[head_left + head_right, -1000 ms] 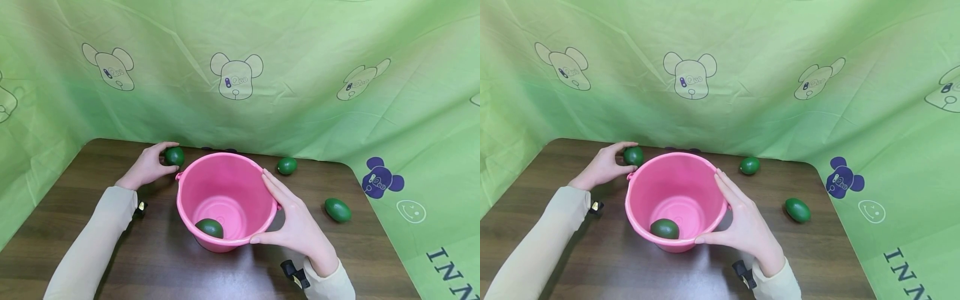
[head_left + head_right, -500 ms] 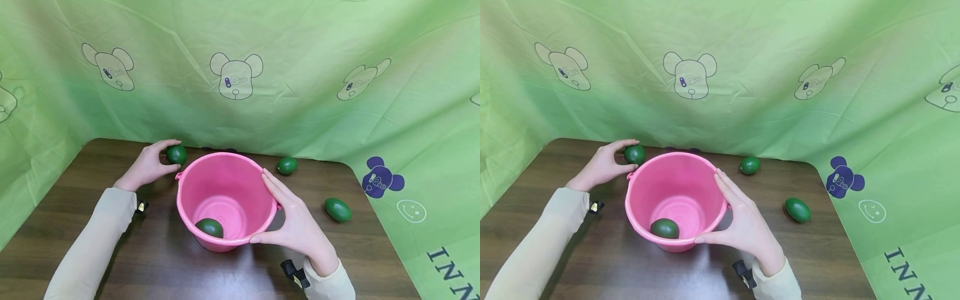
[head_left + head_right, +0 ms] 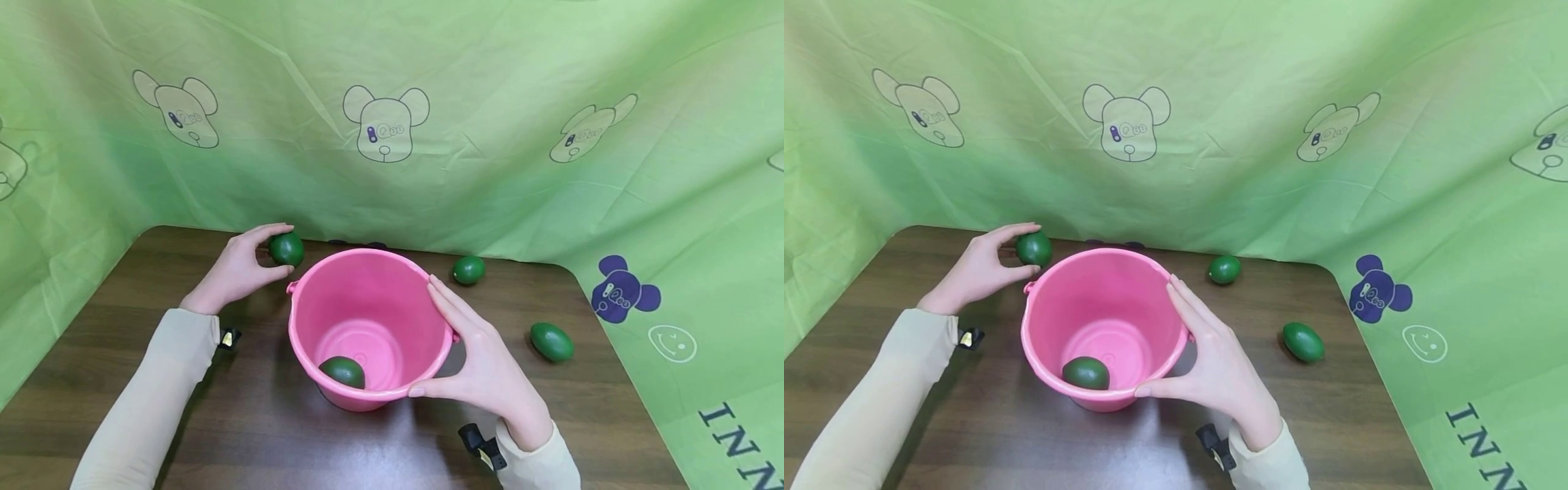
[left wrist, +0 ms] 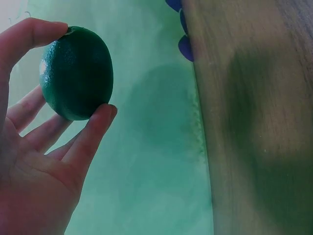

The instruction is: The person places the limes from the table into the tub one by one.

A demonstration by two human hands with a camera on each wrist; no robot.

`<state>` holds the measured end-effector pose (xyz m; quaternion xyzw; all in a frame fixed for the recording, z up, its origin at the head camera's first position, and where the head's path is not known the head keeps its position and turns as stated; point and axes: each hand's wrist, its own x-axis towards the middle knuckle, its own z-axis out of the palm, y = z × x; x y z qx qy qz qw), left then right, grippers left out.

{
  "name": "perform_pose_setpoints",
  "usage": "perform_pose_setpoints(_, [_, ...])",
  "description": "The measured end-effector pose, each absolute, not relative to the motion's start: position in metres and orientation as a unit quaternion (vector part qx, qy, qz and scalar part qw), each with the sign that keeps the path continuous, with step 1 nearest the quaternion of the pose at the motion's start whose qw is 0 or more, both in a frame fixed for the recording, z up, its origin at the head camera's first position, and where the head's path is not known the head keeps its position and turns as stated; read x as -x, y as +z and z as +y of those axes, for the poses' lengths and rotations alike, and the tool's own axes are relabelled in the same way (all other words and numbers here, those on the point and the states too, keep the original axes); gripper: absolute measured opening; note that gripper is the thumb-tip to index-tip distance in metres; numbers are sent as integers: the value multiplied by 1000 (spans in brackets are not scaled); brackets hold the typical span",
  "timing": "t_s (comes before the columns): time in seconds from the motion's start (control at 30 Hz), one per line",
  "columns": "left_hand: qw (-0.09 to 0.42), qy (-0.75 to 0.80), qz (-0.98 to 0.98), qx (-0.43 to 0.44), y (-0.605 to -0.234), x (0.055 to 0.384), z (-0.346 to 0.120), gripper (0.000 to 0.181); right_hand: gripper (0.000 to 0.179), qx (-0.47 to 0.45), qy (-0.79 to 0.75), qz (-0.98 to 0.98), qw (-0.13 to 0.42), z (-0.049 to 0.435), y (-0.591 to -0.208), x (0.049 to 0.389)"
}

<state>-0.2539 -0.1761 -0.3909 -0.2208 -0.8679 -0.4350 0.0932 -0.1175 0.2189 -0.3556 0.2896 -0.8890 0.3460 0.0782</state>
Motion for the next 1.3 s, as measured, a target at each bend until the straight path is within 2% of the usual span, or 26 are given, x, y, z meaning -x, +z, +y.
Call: perform_pose_setpoints(1.3, [200, -437, -843, 240, -361, 237, -172, 66, 129, -289, 351, -888, 73, 219, -354, 117])
